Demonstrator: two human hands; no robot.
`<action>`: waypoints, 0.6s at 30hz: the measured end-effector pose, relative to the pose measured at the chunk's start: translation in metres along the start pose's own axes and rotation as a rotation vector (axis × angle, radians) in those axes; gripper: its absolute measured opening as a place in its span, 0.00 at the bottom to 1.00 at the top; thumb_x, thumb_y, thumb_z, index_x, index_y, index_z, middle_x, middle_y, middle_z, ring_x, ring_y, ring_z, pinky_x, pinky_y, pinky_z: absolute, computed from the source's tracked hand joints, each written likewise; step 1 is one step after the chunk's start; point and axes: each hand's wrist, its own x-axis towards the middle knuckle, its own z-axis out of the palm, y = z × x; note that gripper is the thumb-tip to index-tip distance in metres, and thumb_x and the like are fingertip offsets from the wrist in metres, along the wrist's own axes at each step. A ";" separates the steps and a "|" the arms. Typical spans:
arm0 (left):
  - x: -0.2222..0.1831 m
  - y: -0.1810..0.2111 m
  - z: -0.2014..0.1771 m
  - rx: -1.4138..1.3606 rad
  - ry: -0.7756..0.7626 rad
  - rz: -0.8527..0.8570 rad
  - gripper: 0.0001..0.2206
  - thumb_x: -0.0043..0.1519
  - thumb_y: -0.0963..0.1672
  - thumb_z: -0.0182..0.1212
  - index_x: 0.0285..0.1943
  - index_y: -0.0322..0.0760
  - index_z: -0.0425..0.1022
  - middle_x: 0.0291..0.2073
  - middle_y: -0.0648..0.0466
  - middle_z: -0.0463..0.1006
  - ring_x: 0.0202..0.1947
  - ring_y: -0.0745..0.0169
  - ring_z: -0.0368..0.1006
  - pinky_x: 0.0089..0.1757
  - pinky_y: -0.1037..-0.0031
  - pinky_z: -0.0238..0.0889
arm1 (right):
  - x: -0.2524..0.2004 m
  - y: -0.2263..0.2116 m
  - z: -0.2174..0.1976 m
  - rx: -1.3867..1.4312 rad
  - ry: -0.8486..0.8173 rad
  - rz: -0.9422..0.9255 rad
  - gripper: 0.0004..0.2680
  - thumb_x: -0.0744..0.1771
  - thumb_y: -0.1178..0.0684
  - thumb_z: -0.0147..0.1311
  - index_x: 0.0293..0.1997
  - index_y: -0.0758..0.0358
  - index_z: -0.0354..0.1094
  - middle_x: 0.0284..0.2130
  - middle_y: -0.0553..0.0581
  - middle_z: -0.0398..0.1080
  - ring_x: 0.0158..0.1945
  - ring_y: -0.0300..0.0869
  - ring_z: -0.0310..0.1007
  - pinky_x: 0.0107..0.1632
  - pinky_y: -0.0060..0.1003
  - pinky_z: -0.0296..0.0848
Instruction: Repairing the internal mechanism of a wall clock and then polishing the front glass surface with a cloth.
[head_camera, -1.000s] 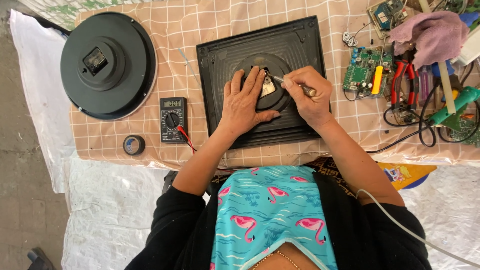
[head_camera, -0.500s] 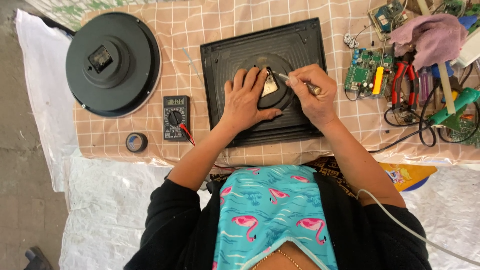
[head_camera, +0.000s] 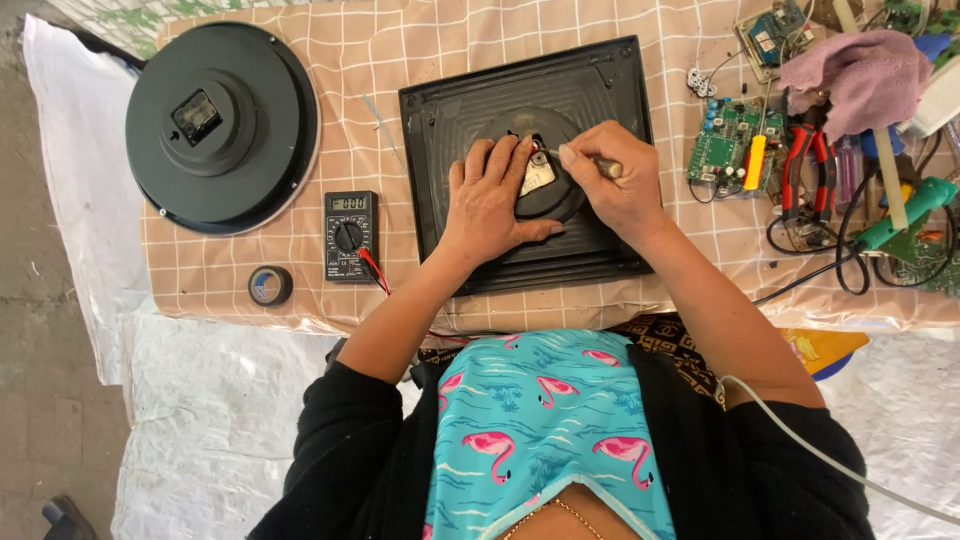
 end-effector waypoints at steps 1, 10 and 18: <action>0.000 0.000 0.001 -0.001 0.000 -0.004 0.55 0.47 0.68 0.67 0.79 0.41 0.55 0.70 0.50 0.60 0.69 0.43 0.53 0.55 0.56 0.53 | 0.003 0.004 0.001 0.001 -0.004 0.001 0.05 0.70 0.63 0.62 0.34 0.69 0.75 0.29 0.61 0.73 0.32 0.44 0.73 0.34 0.36 0.65; 0.002 0.004 -0.002 0.112 0.143 0.022 0.52 0.49 0.73 0.56 0.73 0.41 0.63 0.65 0.54 0.65 0.61 0.46 0.61 0.52 0.55 0.60 | 0.063 -0.015 0.001 -0.372 -0.413 0.494 0.15 0.74 0.50 0.56 0.27 0.56 0.61 0.22 0.49 0.63 0.24 0.35 0.58 0.26 0.25 0.60; 0.003 0.006 -0.005 0.145 0.128 0.022 0.54 0.48 0.74 0.58 0.74 0.41 0.62 0.65 0.54 0.65 0.61 0.47 0.61 0.51 0.56 0.60 | 0.103 0.003 -0.019 -0.101 -0.554 0.713 0.10 0.73 0.55 0.57 0.32 0.64 0.69 0.33 0.65 0.77 0.30 0.43 0.82 0.32 0.24 0.80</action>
